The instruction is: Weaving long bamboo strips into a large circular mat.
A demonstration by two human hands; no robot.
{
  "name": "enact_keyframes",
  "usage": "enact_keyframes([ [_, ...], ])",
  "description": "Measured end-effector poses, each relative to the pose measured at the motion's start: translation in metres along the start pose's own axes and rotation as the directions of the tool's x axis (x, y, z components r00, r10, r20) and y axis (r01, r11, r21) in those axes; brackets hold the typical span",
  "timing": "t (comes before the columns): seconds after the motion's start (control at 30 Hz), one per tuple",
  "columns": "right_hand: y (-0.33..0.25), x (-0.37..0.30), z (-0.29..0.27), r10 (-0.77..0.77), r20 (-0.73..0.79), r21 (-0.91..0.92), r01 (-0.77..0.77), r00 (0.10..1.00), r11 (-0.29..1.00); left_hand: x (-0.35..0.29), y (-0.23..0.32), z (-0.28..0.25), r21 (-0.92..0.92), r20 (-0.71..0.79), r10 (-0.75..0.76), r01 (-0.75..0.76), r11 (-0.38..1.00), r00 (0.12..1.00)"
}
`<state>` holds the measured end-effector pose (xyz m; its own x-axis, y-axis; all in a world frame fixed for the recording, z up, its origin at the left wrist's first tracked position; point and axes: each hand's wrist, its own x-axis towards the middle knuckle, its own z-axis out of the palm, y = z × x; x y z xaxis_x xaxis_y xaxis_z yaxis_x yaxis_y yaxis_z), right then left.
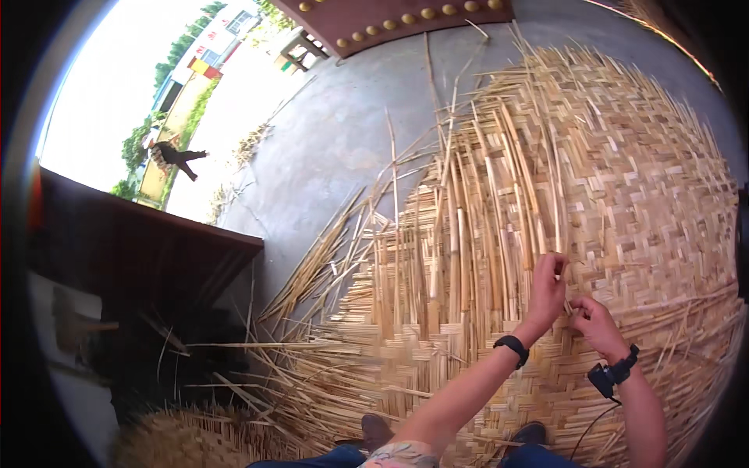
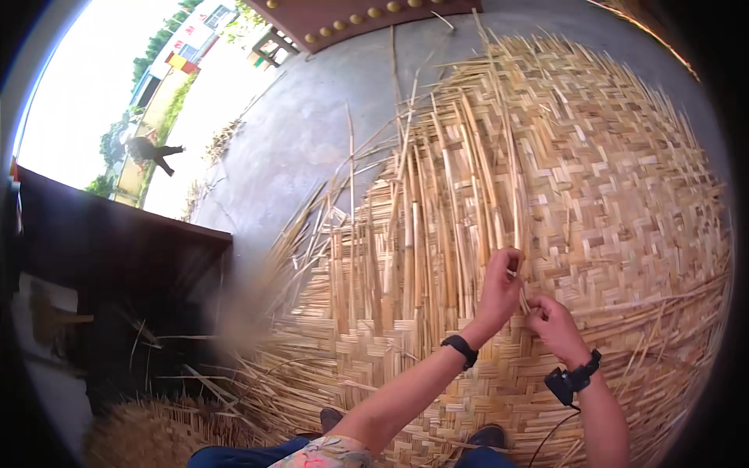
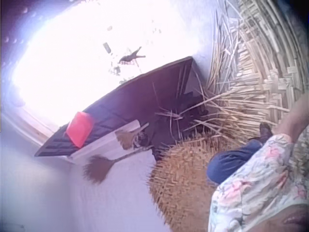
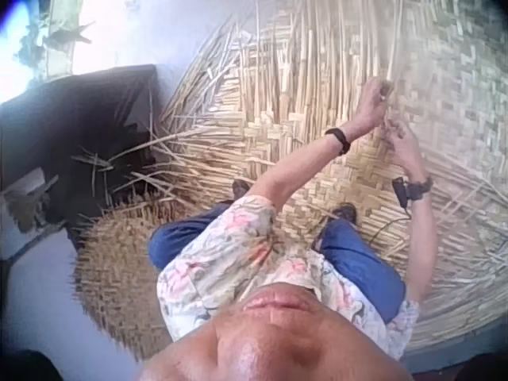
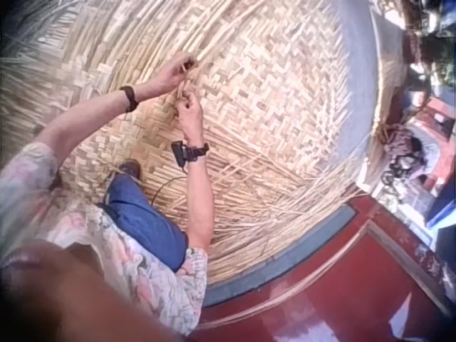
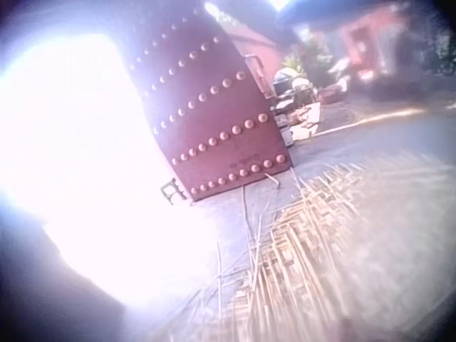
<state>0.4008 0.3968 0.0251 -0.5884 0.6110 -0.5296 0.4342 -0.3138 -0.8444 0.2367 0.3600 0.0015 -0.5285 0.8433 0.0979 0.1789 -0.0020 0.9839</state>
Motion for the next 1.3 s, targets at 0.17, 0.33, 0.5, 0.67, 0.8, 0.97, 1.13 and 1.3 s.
enact_keyframes([
  [0.17,-0.024,0.003,0.031,-0.099,-0.009,0.077,0.099,0.995,0.992,-0.019,0.003,-0.029,-0.162,-0.019,-0.190,0.184,0.970,0.982],
  [0.33,-0.029,0.000,0.041,-0.182,-0.024,0.145,0.184,0.983,0.972,-0.030,0.018,-0.058,-0.259,0.126,-0.364,0.384,0.886,0.923],
  [0.5,-0.017,-0.021,0.033,-0.180,-0.014,0.146,0.180,0.984,0.973,-0.046,0.037,-0.049,-0.219,0.358,-0.417,0.509,0.832,0.835],
  [0.67,-0.008,-0.018,0.022,-0.136,0.024,0.031,0.135,0.990,0.990,-0.063,-0.001,-0.025,-0.283,0.159,-0.435,0.463,0.840,0.887],
  [0.8,-0.026,-0.023,0.045,-0.268,0.189,-0.318,0.317,0.945,0.893,-0.036,-0.015,-0.099,-0.155,-0.164,-0.412,0.389,0.908,0.896],
  [0.97,-0.011,-0.032,0.034,-0.550,0.221,-0.586,0.561,0.805,0.585,0.011,0.010,-0.167,-0.027,-0.280,-0.105,0.102,0.994,0.954],
  [1.13,0.014,-0.021,0.021,-0.304,-0.308,0.005,0.321,0.902,0.947,0.034,0.084,-0.145,0.087,0.046,-0.194,0.190,0.978,0.980],
  [1.3,0.023,0.003,0.014,-0.349,-0.368,0.037,0.388,0.862,0.921,-0.018,-0.011,-0.133,0.481,0.245,-0.627,0.469,0.741,0.739],
])
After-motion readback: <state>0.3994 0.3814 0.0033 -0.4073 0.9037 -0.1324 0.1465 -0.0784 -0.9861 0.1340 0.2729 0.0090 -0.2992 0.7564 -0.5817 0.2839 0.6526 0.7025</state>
